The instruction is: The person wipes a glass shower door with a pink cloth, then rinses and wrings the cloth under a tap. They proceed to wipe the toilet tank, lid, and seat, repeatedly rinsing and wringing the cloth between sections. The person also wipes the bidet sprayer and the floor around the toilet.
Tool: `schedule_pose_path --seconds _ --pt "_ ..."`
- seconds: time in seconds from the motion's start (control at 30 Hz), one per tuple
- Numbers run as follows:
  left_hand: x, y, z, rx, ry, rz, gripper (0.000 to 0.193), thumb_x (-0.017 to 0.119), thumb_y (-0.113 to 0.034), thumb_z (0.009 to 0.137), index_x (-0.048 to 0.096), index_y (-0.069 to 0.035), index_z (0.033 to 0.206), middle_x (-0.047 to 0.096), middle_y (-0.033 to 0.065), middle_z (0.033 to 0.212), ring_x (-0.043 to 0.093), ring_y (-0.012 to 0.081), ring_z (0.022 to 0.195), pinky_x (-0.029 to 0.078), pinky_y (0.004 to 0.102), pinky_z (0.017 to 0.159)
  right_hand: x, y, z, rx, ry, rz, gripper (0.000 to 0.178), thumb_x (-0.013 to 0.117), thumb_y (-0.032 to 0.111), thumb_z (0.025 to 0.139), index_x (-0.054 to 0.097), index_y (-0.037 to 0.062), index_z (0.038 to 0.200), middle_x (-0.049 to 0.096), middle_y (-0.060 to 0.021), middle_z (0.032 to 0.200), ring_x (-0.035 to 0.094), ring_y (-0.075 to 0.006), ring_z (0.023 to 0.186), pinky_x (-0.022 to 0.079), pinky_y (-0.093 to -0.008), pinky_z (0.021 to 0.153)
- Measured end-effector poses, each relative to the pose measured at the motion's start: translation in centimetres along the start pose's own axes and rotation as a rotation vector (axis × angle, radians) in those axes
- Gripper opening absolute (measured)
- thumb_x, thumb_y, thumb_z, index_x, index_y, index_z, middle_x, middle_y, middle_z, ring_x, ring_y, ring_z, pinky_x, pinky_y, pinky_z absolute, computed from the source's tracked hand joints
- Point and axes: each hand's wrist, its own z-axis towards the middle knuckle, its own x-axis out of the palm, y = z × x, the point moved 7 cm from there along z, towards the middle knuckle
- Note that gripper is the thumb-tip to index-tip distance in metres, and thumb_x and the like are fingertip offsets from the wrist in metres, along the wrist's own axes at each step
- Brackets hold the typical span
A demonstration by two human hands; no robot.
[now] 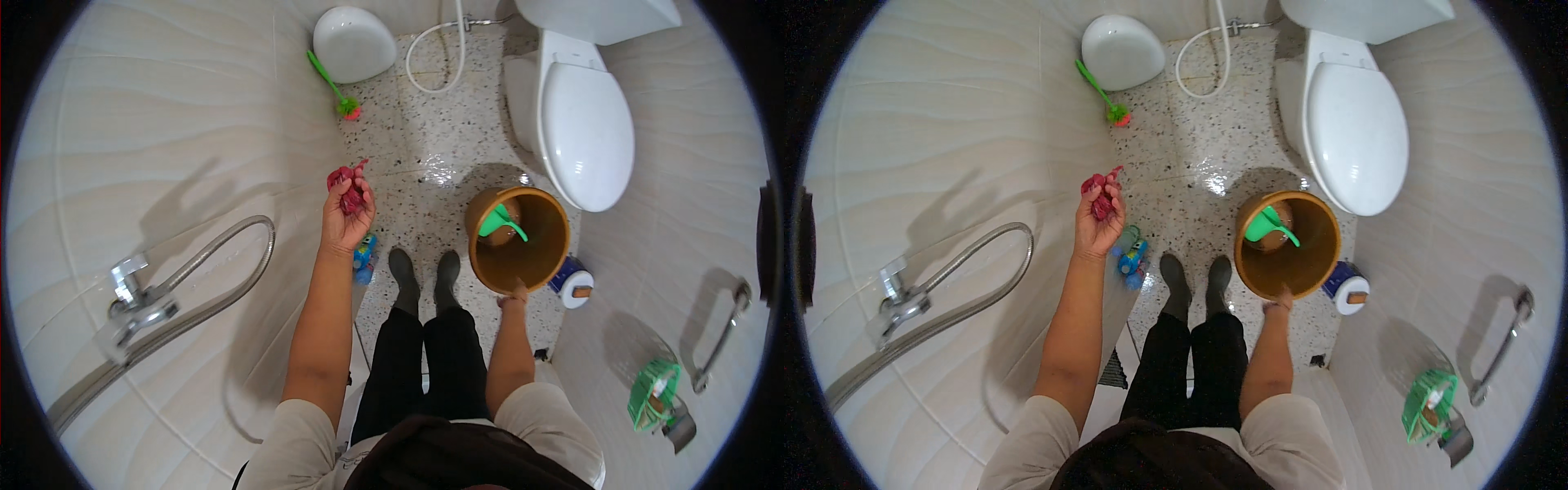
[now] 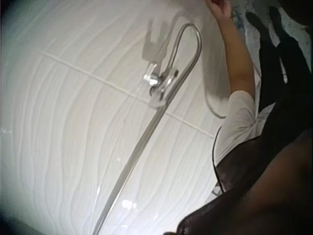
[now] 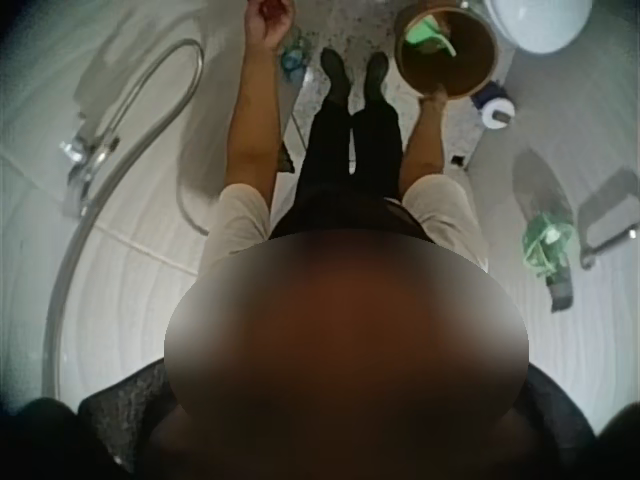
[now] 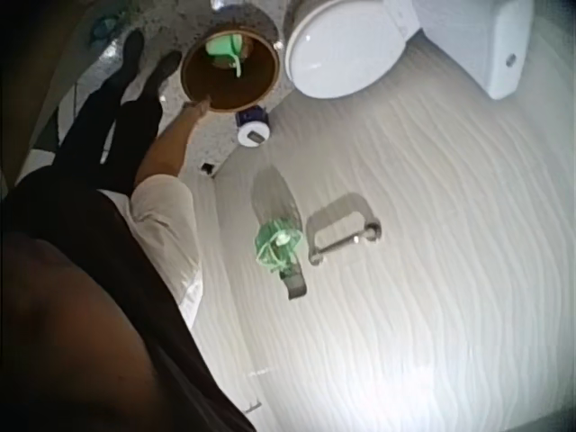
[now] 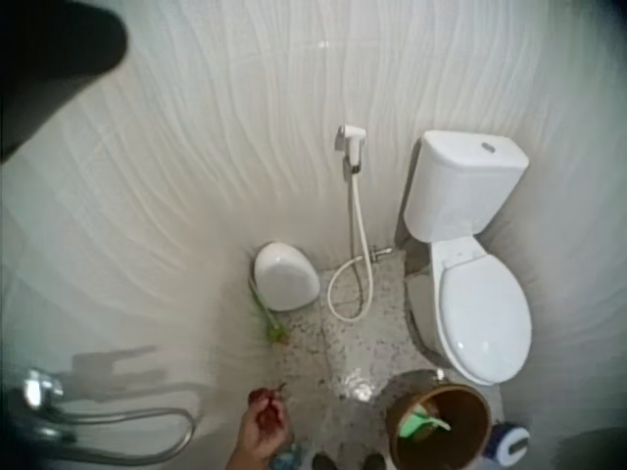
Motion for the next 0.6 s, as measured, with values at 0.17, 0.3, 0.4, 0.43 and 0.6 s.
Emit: schedule_pose_path --seconds 0.17,0.3,0.4,0.43,0.6 --pt "-1.7 -4.3 1.4 0.109 0.059 0.147 0.028 0.059 -0.016 0.081 0.056 -0.005 0.106 0.06 0.0076 0.095 0.057 0.0225 0.093 0.052 0.0311 0.077 -1.6 -2.4 1.7 0.248 -0.07 0.048 0.054 0.059 0.032 0.08 0.041 0.0171 0.129 0.045 -0.009 0.131 0.035 -0.0302 0.123 0.027 -0.0525 0.097" --pt "0.2 -4.9 4.2 0.108 0.062 0.212 0.023 0.059 -0.016 0.081 0.059 -0.006 0.101 0.062 0.0063 0.092 0.057 0.0234 0.094 0.05 0.0327 0.078 -3.2 -3.2 4.9 -0.018 -0.128 0.123 0.038 0.056 -0.003 0.073 0.053 0.0055 0.11 0.057 -0.0134 0.108 0.057 -0.0304 0.098 0.05 -0.0454 0.083" --pt "2.5 -5.4 4.3 0.112 0.081 0.22 0.019 0.059 -0.015 0.081 0.06 -0.005 0.098 0.062 0.0057 0.089 0.058 0.0233 0.093 0.051 0.0326 0.077 0.2 -3.1 2.0 -0.165 0.005 0.183 0.045 0.052 -0.016 0.064 0.052 0.0041 0.104 0.057 -0.0131 0.099 0.06 -0.0304 0.086 0.054 -0.0456 0.073" --pt "3.4 -5.5 4.3 0.109 0.093 0.217 0.018 0.059 -0.014 0.081 0.06 -0.005 0.096 0.062 0.0056 0.088 0.058 0.023 0.092 0.051 0.0324 0.076 1.4 -3.2 1.0 -0.222 0.002 0.182 0.045 0.052 -0.016 0.063 0.051 0.0038 0.104 0.057 -0.0134 0.098 0.06 -0.0306 0.084 0.055 -0.0458 0.071" --pt "7.3 -4.4 4.9 0.037 0.166 0.223 0.016 0.058 -0.011 0.082 0.058 -0.002 0.095 0.061 0.0051 0.085 0.06 0.0197 0.083 0.053 0.0273 0.067 9.3 -4.1 -1.0 -0.421 0.06 -0.23 0.044 0.055 -0.015 0.062 0.043 0.0039 0.1 0.056 -0.0105 0.092 0.058 -0.0247 0.079 0.053 -0.0383 0.067"
